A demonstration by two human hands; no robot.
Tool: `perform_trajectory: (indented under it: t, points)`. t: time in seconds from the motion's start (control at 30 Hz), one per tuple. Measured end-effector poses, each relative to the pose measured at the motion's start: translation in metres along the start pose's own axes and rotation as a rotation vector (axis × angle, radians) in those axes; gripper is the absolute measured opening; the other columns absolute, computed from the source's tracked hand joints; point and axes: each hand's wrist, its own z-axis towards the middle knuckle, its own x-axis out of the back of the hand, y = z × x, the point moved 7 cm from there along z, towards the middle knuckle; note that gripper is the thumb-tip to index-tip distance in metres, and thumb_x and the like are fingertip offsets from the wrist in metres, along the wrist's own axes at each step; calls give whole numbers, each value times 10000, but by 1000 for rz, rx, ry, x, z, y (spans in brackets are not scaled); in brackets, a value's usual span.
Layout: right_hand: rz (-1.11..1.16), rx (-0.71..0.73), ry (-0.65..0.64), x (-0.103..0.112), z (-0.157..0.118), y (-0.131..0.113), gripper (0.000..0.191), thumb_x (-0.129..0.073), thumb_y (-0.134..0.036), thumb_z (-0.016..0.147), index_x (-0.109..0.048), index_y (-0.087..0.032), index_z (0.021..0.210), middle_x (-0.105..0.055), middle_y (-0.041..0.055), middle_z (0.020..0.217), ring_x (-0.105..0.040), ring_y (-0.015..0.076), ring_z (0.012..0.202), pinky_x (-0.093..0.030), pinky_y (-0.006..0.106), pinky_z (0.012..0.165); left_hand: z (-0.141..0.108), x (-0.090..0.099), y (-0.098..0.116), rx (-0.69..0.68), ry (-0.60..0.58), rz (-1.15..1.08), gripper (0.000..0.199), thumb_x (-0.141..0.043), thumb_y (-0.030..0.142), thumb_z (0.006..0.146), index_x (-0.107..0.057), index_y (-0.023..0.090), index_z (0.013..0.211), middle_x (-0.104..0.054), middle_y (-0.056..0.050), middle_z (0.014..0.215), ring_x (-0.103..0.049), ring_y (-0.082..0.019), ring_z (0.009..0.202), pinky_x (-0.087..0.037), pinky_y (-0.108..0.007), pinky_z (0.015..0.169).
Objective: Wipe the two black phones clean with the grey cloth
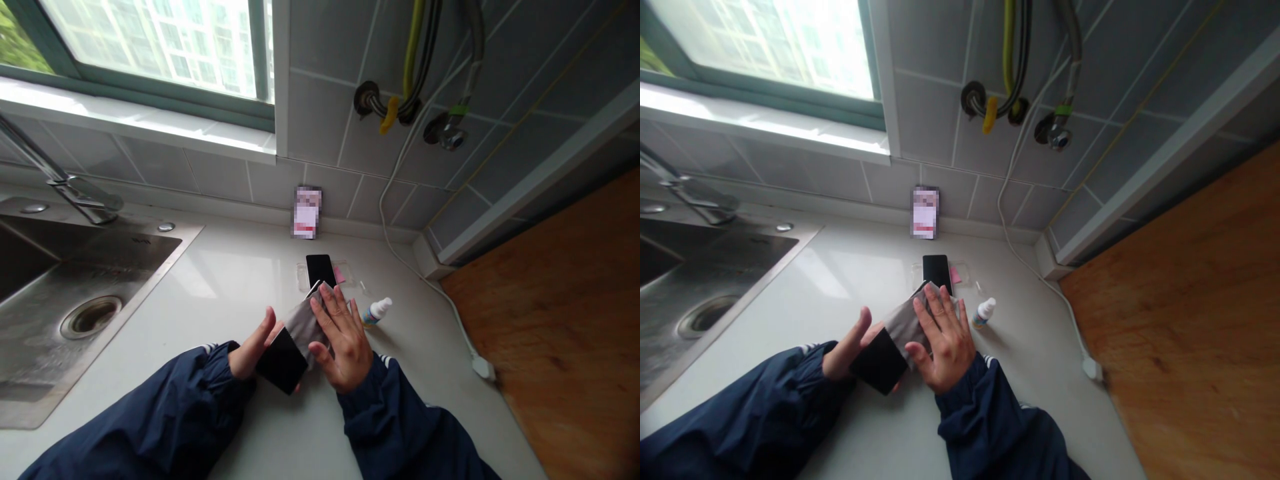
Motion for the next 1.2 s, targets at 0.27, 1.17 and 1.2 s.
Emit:
perform_trajectory:
  t: [0.27, 1.17, 1.2]
  points:
    - [58, 27, 56, 8, 1, -3, 686, -219, -581, 1037, -392, -123, 1517, -313, 141, 1607, -223, 304, 1519, -247, 535, 1214, 3, -13, 25, -134, -159, -190, 855, -219, 754, 906, -180, 250, 1596, -661, -211, 1261, -737, -310, 737, -569, -424, 606]
    - [-42, -62, 175, 20, 2, -2, 531, -254, -448, 1059, -501, -198, 1457, -429, 72, 1555, -217, 337, 1517, -239, 610, 1188, 2, -14, 18, -75, -272, -169, 913, -103, 769, 892, -533, 134, 1387, -754, -203, 993, -751, -314, 759, -552, -368, 582]
    - [-46, -66, 170, 20, 2, -1, 531, -257, -451, 1058, -502, -201, 1457, -426, 69, 1557, -212, 338, 1518, -238, 613, 1186, 2, -13, 15, -65, -269, -160, 897, -111, 771, 893, -473, 162, 1444, -749, -200, 1031, -753, -316, 768, -554, -373, 581]
